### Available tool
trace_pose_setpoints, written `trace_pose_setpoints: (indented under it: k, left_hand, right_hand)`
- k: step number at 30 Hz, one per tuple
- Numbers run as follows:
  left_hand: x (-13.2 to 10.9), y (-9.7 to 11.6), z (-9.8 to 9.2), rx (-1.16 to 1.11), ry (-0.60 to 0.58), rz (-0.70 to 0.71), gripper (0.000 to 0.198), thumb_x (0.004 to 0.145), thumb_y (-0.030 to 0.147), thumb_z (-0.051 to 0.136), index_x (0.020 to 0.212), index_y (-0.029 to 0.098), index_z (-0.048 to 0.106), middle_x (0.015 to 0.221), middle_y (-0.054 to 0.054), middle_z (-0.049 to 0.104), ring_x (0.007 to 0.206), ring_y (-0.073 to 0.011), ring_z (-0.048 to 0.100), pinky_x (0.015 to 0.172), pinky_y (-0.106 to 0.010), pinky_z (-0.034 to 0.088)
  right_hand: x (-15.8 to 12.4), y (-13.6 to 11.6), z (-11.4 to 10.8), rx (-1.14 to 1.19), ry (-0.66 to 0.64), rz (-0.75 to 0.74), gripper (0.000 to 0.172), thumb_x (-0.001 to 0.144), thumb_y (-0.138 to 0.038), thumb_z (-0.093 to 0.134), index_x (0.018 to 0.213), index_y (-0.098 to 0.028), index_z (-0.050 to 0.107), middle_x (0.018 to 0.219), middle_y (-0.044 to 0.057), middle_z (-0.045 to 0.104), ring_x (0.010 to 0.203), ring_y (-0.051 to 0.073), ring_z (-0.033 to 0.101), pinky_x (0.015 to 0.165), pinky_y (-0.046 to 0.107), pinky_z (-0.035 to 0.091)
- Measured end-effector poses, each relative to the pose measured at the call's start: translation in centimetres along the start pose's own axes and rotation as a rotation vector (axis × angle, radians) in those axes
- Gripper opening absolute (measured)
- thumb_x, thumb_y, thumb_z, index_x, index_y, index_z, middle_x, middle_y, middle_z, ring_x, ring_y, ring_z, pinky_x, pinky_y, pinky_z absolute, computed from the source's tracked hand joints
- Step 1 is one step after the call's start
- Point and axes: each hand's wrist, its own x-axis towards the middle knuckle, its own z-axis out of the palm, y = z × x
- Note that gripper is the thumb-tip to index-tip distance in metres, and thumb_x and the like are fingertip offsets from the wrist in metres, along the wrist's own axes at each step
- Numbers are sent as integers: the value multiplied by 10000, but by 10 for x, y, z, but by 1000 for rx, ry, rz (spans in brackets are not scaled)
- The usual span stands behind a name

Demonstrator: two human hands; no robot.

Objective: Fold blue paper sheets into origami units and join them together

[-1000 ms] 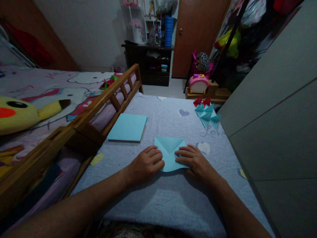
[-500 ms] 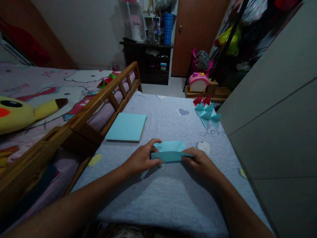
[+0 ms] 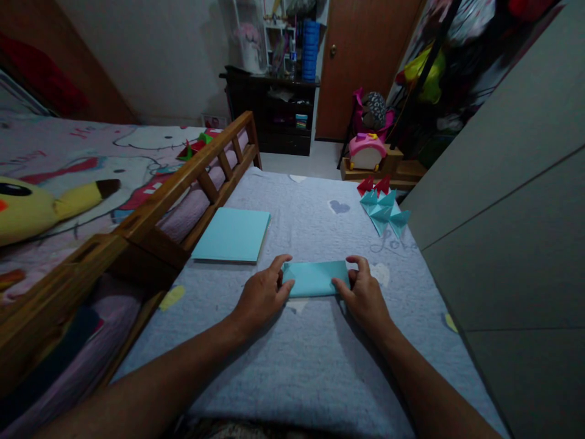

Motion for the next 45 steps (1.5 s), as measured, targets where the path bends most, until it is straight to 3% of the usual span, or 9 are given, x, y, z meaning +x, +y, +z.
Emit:
trace_pose_setpoints:
  k: [5, 13, 17, 25, 30, 34, 37, 41, 45]
  left_hand:
    - [-4, -6, 4, 110, 44, 133, 196, 946, 248, 526, 1104, 212, 637, 913, -53, 700, 800, -214, 653, 772, -358, 520]
    - [0, -12, 11, 248, 152, 168, 420, 924, 312, 592, 1323, 187, 547, 1214, -118, 598, 1154, -301, 557, 1036, -487, 475]
    - [6, -12, 15, 283, 125, 191, 431, 927, 380, 608, 1313, 193, 566, 1339, -134, 548, 1246, -331, 472, 1103, -540, 401]
    - [15, -14, 14, 176, 39, 195, 302, 836, 336, 695, 1095, 198, 625, 1253, -110, 566, 1201, -323, 478, 1070, -518, 407]
    - [15, -16, 14, 156, 29, 222, 442, 874, 393, 660, 1265, 198, 591, 1329, -125, 537, 1253, -327, 459, 1090, -520, 390]
    - [15, -16, 13, 154, 1, 225, 412, 894, 447, 643, 1224, 201, 619, 1346, -128, 531, 1282, -331, 443, 1109, -531, 366]
    - [16, -15, 10, 103, -29, 197, 387, 813, 426, 735, 1106, 190, 642, 1330, -133, 539, 1280, -346, 445, 1103, -541, 364]
    - [17, -10, 2, -45, -31, 180, 284, 729, 329, 785, 926, 204, 624, 1177, -92, 609, 1180, -314, 504, 1049, -494, 400]
    - [14, -6, -3, -319, -122, 103, 131, 804, 290, 687, 834, 199, 598, 893, -32, 626, 910, -221, 579, 841, -353, 463]
  right_hand:
    - [0, -2, 2, -90, -1, 4, 447, 829, -328, 564, 1229, -152, 465, 673, -37, 566, 586, 193, 561, 588, 278, 374]
    - [0, -1, 5, -185, -24, -11, 529, 832, -309, 569, 1324, -140, 469, 844, 49, 648, 700, 224, 615, 661, 315, 426]
    - [0, 3, 5, -182, -23, -27, 531, 837, -303, 576, 1335, -144, 480, 820, 39, 648, 667, 212, 599, 641, 311, 425]
    - [-1, 4, 2, -98, -39, -12, 552, 829, -327, 583, 1341, -137, 498, 769, 6, 596, 650, 201, 576, 643, 316, 430]
    - [-2, 3, -3, 50, -39, -18, 512, 830, -318, 583, 1311, -150, 532, 704, -31, 539, 617, 179, 542, 620, 296, 427]
    - [-1, 5, -7, 168, -70, -13, 338, 840, -324, 606, 1146, -181, 612, 778, 4, 634, 684, 187, 594, 657, 302, 460]
    - [0, 5, -10, 209, -124, -27, 163, 855, -325, 596, 949, -199, 639, 832, 30, 671, 739, 197, 610, 692, 311, 472]
    - [0, 6, -11, 162, -132, -75, 102, 842, -291, 587, 778, -213, 600, 742, 13, 599, 701, 186, 558, 674, 311, 450]
    - [0, 9, -8, 182, -16, -151, 99, 814, -291, 625, 881, -218, 628, 971, 71, 623, 924, 238, 583, 801, 363, 472]
